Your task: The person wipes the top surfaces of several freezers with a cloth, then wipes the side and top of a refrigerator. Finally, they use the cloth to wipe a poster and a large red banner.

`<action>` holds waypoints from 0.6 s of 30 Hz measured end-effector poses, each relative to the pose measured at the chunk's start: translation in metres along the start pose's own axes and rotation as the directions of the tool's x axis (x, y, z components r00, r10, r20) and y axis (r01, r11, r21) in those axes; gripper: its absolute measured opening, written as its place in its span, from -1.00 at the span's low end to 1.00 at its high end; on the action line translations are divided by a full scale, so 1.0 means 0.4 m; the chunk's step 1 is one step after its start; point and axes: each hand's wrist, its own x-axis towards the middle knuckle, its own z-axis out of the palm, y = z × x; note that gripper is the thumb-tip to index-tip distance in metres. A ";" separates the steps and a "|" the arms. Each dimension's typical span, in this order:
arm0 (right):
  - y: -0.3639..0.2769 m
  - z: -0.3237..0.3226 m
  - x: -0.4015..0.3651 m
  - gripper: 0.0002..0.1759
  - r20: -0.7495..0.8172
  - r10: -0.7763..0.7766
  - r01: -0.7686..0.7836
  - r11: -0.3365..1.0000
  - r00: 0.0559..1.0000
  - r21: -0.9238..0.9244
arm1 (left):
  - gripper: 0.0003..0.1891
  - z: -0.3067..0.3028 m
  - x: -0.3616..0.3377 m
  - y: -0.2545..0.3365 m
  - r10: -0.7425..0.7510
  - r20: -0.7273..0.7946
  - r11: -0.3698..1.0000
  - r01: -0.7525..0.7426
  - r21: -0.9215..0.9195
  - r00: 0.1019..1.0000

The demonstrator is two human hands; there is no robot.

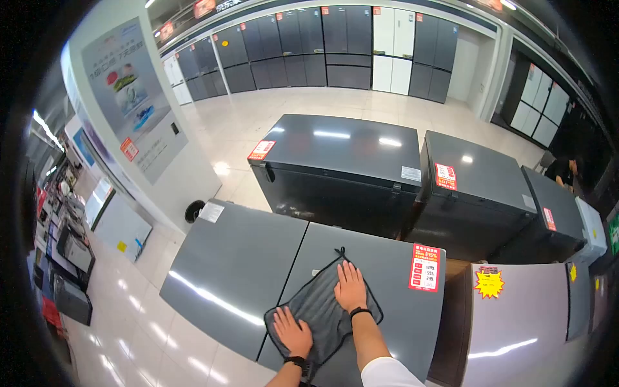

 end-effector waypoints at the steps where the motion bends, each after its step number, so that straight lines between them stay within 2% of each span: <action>1: -0.001 0.000 -0.027 -0.20 0.013 -0.018 0.018 1.000 1.000 -0.009 | -0.19 -0.019 0.007 -0.003 0.006 -0.061 1.000 -0.005 0.021 0.998; 2: 0.011 -0.001 -0.049 -0.21 0.027 -0.034 0.035 0.999 0.999 -0.028 | -0.24 -0.037 0.022 -0.013 0.018 -0.069 0.999 -0.021 -0.048 0.997; 3: -0.028 -0.076 -0.212 -0.21 0.059 -0.031 0.034 0.998 0.998 -0.055 | -0.24 -0.101 -0.113 -0.064 0.006 -0.028 1.000 -0.007 -0.029 1.000; 6: -0.165 -0.063 -0.363 -0.18 0.072 -0.026 0.025 1.000 0.997 0.012 | -0.25 -0.136 -0.090 -0.190 0.010 -0.111 0.998 -0.016 -0.056 0.994; 7: -0.219 -0.078 -0.398 -0.17 0.076 -0.040 0.037 0.999 0.996 0.032 | -0.27 -0.153 -0.078 -0.216 -0.014 -0.088 0.994 0.004 -0.111 0.996; 12: -0.437 -0.100 -0.489 -0.11 0.169 -0.131 0.116 0.988 0.977 0.098 | -0.28 -0.156 -0.042 -0.326 -0.020 -0.093 0.989 0.005 -0.150 0.995; 18: -0.769 0.013 -0.472 -0.12 0.166 -0.067 0.054 0.995 0.984 0.082 | -0.25 -0.234 0.069 -0.596 -0.025 -0.103 0.990 0.010 -0.141 0.994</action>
